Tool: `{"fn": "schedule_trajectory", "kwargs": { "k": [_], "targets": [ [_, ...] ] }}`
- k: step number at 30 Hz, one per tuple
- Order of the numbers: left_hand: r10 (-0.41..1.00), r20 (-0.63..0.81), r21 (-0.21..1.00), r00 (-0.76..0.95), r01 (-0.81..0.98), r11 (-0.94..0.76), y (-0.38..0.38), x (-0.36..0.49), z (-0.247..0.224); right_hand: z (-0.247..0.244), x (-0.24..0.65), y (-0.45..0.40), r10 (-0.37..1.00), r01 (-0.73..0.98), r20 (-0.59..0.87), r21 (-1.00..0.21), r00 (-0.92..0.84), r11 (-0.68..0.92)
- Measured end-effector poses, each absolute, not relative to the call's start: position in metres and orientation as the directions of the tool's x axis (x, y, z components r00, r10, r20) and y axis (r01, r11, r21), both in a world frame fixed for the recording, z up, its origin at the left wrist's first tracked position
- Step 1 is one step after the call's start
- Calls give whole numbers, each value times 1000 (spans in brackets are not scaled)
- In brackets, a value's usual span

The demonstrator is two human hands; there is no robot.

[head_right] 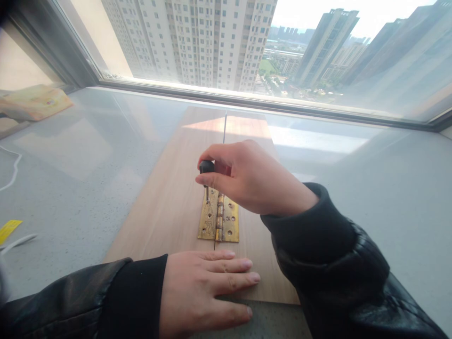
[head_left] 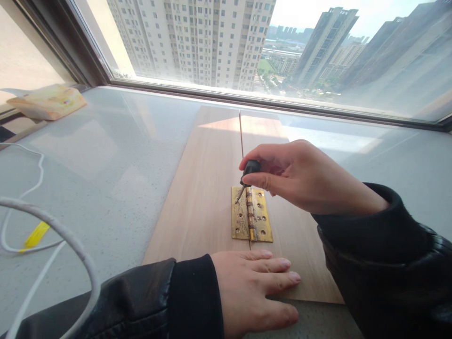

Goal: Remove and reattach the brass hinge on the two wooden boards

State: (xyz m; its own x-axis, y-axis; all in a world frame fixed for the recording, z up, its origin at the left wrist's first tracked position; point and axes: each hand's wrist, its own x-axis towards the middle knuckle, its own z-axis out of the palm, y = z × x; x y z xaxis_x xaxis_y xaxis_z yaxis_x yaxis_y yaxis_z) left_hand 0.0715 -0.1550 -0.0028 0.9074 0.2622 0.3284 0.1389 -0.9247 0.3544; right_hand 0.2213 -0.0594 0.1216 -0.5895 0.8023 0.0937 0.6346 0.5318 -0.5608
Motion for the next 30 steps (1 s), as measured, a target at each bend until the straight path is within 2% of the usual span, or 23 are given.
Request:
{"fn": "schedule_trajectory", "kwargs": {
  "k": [10, 16, 30],
  "targets": [
    [355, 417, 353, 836, 211, -912, -164, 80, -9, 114, 212, -60, 813, 644, 183, -526, -552, 556],
    [405, 449, 363, 796, 251, -897, -169, 84, -5, 116, 214, -61, 807, 674, 177, -466, -564, 573],
    [414, 458, 350, 787, 269, -898, -169, 85, -8, 120, 214, -63, 803, 667, 141, -483, -579, 566]
  ]
}}
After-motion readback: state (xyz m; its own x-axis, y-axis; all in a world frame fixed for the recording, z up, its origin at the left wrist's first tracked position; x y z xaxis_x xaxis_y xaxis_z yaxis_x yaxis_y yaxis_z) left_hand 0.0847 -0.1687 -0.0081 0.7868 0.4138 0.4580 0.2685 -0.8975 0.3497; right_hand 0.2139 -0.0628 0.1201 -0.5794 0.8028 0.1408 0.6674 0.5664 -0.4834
